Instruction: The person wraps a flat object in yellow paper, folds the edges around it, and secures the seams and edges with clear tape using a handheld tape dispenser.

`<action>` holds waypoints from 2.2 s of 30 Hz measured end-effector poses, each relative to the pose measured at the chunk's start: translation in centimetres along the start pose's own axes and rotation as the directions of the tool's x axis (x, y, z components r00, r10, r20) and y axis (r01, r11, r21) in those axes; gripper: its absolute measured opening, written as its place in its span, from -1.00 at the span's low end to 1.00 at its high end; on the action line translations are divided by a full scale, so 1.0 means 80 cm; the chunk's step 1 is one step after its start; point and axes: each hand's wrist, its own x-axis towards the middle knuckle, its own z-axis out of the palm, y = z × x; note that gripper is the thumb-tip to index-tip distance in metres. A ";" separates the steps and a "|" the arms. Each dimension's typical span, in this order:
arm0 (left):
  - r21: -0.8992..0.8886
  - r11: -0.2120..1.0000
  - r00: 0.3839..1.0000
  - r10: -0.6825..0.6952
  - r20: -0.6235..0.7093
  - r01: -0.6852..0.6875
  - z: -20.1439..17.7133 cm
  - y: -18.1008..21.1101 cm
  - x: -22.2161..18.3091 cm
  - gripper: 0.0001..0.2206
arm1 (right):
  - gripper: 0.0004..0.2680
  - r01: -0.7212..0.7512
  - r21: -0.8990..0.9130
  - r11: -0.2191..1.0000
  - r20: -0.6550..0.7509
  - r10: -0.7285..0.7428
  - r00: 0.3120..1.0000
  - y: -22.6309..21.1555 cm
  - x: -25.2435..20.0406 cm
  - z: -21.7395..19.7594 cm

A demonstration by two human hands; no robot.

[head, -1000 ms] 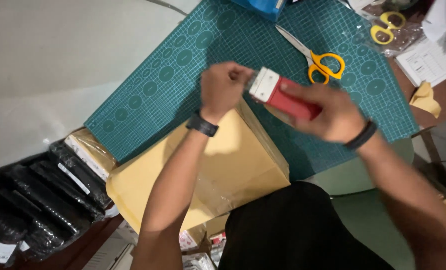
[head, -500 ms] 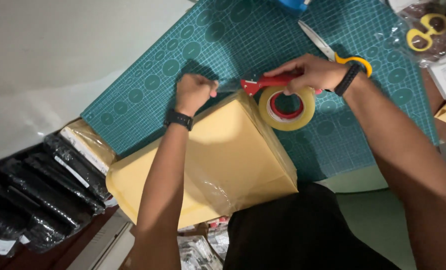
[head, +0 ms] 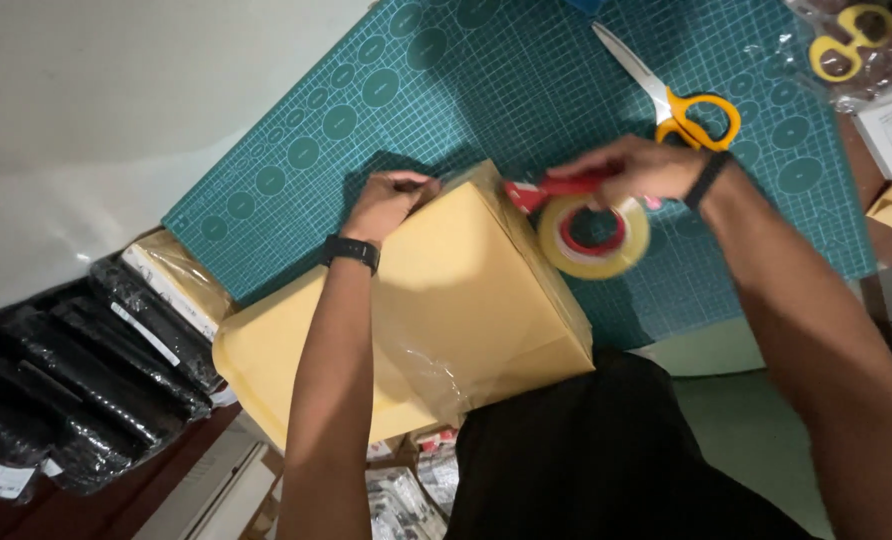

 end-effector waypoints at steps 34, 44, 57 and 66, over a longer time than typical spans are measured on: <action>0.857 0.017 0.718 0.556 0.420 -0.515 0.194 0.019 -0.130 -0.49 | -0.50 -0.070 0.334 0.940 -0.066 0.097 0.993 0.262 -0.189 0.145; 0.946 0.046 0.870 0.408 0.276 -0.321 0.348 -0.083 -0.176 -0.53 | -0.48 -0.106 0.231 0.967 -0.155 0.145 0.977 0.296 -0.258 0.270; 0.883 0.003 0.655 0.671 0.347 -0.470 0.376 -0.076 -0.261 -0.70 | -0.59 -0.110 0.459 0.882 0.197 0.020 0.980 0.315 -0.180 0.324; 0.415 -0.869 0.743 0.086 0.664 -0.271 0.341 -0.019 -0.338 -0.52 | -0.52 -0.150 0.087 0.985 -0.368 0.172 0.914 0.264 -0.356 0.251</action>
